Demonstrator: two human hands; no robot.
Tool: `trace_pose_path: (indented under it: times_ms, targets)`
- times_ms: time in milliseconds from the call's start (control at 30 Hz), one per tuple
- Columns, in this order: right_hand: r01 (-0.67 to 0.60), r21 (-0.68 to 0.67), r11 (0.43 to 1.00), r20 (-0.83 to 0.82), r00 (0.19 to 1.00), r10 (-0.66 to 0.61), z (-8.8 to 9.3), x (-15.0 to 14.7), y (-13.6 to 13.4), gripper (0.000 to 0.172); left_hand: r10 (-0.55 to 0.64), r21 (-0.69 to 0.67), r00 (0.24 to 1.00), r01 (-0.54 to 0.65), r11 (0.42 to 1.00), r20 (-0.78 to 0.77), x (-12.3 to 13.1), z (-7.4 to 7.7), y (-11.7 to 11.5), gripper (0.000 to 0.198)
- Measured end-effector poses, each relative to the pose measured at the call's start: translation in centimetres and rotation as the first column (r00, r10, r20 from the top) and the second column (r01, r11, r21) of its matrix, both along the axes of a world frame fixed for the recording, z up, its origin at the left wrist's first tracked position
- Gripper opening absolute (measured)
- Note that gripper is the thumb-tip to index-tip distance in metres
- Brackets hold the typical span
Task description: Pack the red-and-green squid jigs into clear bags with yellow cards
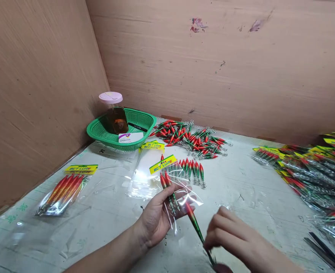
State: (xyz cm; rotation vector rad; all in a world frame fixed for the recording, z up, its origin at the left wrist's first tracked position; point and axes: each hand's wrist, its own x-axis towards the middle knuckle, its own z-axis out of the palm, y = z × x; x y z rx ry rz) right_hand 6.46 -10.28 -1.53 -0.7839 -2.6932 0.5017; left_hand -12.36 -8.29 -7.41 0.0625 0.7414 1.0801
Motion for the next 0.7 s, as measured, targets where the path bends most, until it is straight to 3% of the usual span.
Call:
trace_pose_path:
  times_ms: [133,233,367,467,700]
  targets:
    - [0.167,0.334,0.928,-0.075,0.986,-0.150,-1.7,-1.5,0.6,0.018,-0.012,0.011,1.000,0.012,1.000,0.007,0.1,-0.3,-0.1,0.024]
    - [0.226,0.440,0.869,-0.144,0.973,-0.180,-2.8,-2.2,0.5,0.021,-0.011,0.015,1.000,0.010,1.000,0.023,0.1,-0.4,-0.1,0.026]
    - [0.343,0.456,0.821,-0.289,0.930,-0.227,-3.6,-2.9,0.6,0.017,-0.031,0.011,0.998,0.030,0.999,0.046,0.0,-0.3,-0.1,0.027]
    - [0.379,0.451,0.808,-0.283,0.919,-0.273,-3.5,-3.3,0.8,0.023,-0.025,0.016,0.998,0.024,1.000,0.052,0.1,-0.5,-0.1,0.027]
    - [0.340,0.423,0.840,-0.240,0.936,-0.258,-3.2,-3.0,1.1,0.008,-0.020,0.007,0.999,0.019,1.000,0.039,0.1,-0.4,-0.1,0.027]
